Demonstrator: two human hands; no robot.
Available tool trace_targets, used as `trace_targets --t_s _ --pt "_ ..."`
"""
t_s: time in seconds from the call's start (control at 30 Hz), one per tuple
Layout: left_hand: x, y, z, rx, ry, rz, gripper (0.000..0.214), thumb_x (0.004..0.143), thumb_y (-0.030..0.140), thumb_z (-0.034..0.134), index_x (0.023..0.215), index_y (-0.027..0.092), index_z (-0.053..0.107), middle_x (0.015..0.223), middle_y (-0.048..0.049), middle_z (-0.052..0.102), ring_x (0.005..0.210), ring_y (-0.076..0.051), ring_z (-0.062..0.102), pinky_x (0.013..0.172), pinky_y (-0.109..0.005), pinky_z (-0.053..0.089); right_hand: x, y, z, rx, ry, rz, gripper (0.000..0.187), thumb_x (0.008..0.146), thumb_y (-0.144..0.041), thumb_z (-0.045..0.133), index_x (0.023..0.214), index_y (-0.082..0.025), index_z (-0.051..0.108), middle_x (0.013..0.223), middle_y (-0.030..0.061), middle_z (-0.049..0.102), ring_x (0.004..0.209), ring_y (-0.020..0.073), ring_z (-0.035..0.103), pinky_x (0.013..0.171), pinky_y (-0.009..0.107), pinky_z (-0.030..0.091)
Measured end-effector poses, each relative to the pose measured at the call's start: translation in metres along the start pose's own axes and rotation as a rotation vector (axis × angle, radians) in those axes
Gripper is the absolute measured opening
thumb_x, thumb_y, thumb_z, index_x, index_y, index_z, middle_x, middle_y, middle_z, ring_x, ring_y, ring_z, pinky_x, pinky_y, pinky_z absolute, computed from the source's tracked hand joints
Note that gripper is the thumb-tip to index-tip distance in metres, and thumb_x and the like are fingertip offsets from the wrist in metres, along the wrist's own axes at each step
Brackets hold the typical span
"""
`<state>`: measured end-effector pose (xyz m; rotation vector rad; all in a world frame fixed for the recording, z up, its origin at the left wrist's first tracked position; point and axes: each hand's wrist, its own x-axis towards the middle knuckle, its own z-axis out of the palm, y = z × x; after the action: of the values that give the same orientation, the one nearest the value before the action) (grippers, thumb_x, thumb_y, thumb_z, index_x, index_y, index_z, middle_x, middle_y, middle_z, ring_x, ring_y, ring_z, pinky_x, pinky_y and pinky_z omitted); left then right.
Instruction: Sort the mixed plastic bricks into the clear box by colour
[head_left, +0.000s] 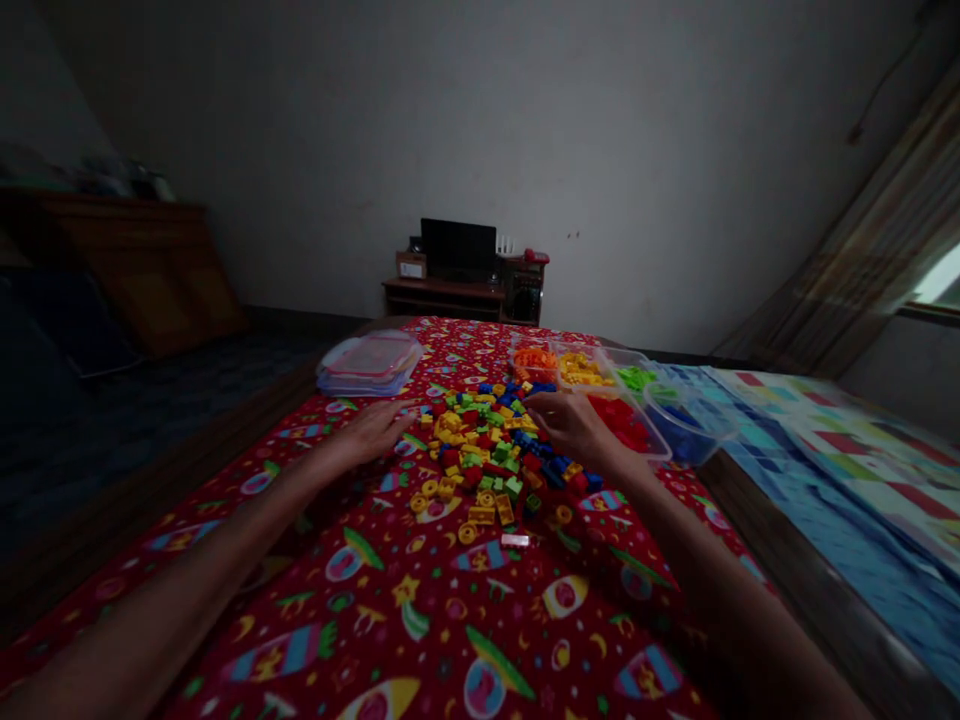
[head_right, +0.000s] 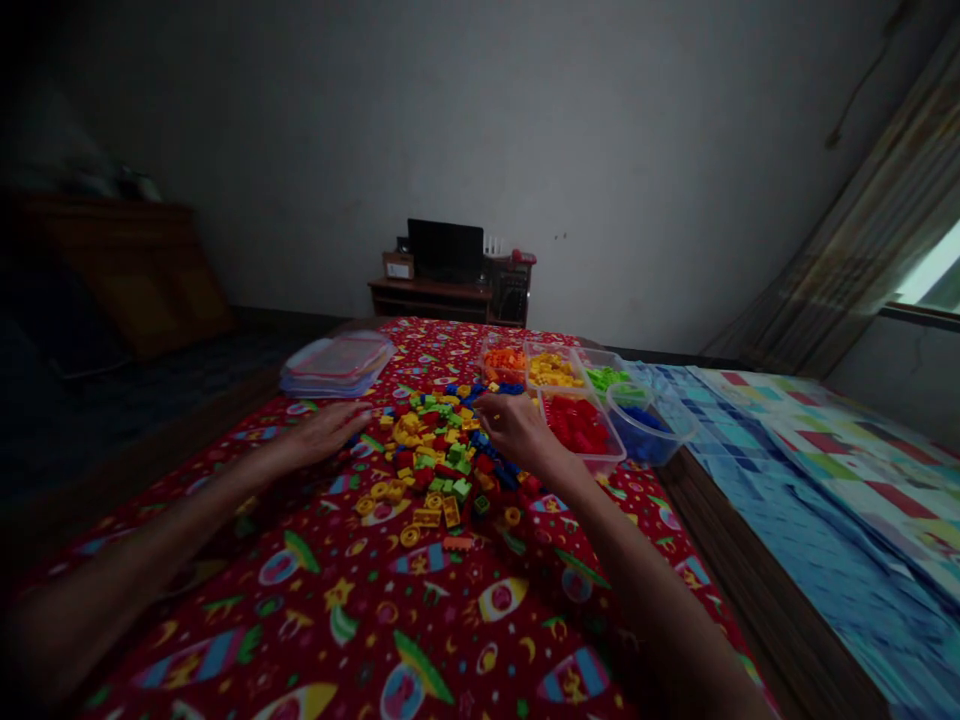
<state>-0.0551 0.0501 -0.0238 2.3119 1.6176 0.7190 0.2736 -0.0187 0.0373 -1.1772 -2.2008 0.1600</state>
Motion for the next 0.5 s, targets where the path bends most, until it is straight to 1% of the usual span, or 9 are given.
trace_targets --t_s 0.1,0.17,0.2,0.27,0.3,0.33,0.4,0.47,0.5 --pt "-0.023 -0.023 0.010 0.016 0.027 -0.013 0.049 0.083 0.052 0.039 0.115 0.022 0.060 0.134 -0.0108 0.056 0.129 -0.030 0.043 0.107 -0.044 0.033 -0.004 0.004 0.017 -0.034 0.019 -0.025 0.025 0.086 -0.018 0.048 0.102 -0.017 0.067 0.084 0.0080 0.069 0.072 0.0160 0.059 0.067 0.027 0.043" --pt "-0.032 -0.025 0.022 -0.007 0.025 -0.005 0.051 0.085 0.053 0.036 0.121 0.024 0.056 0.138 -0.0096 0.052 0.134 -0.029 0.038 0.108 -0.044 0.031 -0.008 0.008 0.024 -0.059 0.005 -0.078 0.028 0.083 -0.013 0.050 0.106 -0.016 0.065 0.091 0.0102 0.068 0.081 0.0182 0.059 0.073 0.029 0.044" --pt "-0.033 -0.021 0.029 -0.022 0.019 -0.020 0.053 0.086 0.053 0.033 0.125 0.023 0.053 0.141 -0.0102 0.049 0.135 -0.029 0.036 0.109 -0.045 0.030 -0.010 0.009 0.026 -0.062 -0.009 -0.108 0.029 0.082 -0.011 0.050 0.107 -0.016 0.064 0.094 0.0108 0.067 0.085 0.0188 0.059 0.076 0.030 0.045" --pt "-0.030 -0.001 0.043 -0.038 0.038 -0.087 0.062 0.088 0.053 0.026 0.135 0.017 0.042 0.144 -0.0150 0.043 0.137 -0.030 0.032 0.109 -0.050 0.028 -0.014 0.011 0.028 -0.061 -0.038 -0.155 0.032 0.080 -0.008 0.049 0.109 -0.015 0.061 0.098 0.0113 0.066 0.087 0.0189 0.059 0.078 0.031 0.046" --pt "-0.026 0.012 0.050 -0.046 0.042 -0.092 0.064 0.090 0.052 0.022 0.139 0.014 0.037 0.146 -0.0164 0.040 0.138 -0.029 0.031 0.110 -0.049 0.028 -0.016 0.012 0.028 -0.062 -0.048 -0.170 0.034 0.080 -0.007 0.049 0.111 -0.014 0.060 0.098 0.0112 0.066 0.087 0.0188 0.059 0.078 0.031 0.046" --pt "-0.022 0.027 0.055 -0.082 0.048 -0.097 0.064 0.091 0.050 0.021 0.141 0.013 0.033 0.148 -0.0162 0.037 0.139 -0.028 0.030 0.111 -0.047 0.028 -0.018 0.015 0.029 -0.066 -0.046 -0.178 0.036 0.079 -0.006 0.049 0.113 -0.014 0.059 0.099 0.0112 0.066 0.088 0.0189 0.059 0.078 0.031 0.046" --pt "-0.013 0.056 0.062 -0.110 0.060 -0.064 0.062 0.093 0.048 0.017 0.143 0.015 0.029 0.150 -0.0122 0.035 0.139 -0.022 0.031 0.111 -0.039 0.030 -0.020 0.021 0.031 -0.072 0.000 -0.184 0.039 0.080 -0.007 0.051 0.117 -0.016 0.057 0.104 0.0117 0.065 0.093 0.0200 0.059 0.081 0.032 0.046" --pt "-0.001 0.079 0.063 -0.170 0.157 -0.031 0.059 0.095 0.046 0.016 0.143 0.014 0.029 0.148 -0.0114 0.037 0.137 -0.020 0.034 0.111 -0.036 0.031 -0.019 0.030 0.034 -0.076 0.072 -0.179 0.038 0.082 -0.011 0.052 0.119 -0.017 0.056 0.108 0.0120 0.065 0.097 0.0212 0.058 0.083 0.034 0.045" --pt "0.006 0.085 0.061 -0.179 0.226 -0.003 0.057 0.095 0.044 0.019 0.142 0.015 0.032 0.146 -0.0112 0.041 0.135 -0.020 0.038 0.110 -0.036 0.032 -0.018 0.034 0.035 -0.080 0.099 -0.170 0.036 0.083 -0.013 0.052 0.119 -0.017 0.056 0.107 0.0124 0.065 0.097 0.0215 0.059 0.083 0.034 0.045"
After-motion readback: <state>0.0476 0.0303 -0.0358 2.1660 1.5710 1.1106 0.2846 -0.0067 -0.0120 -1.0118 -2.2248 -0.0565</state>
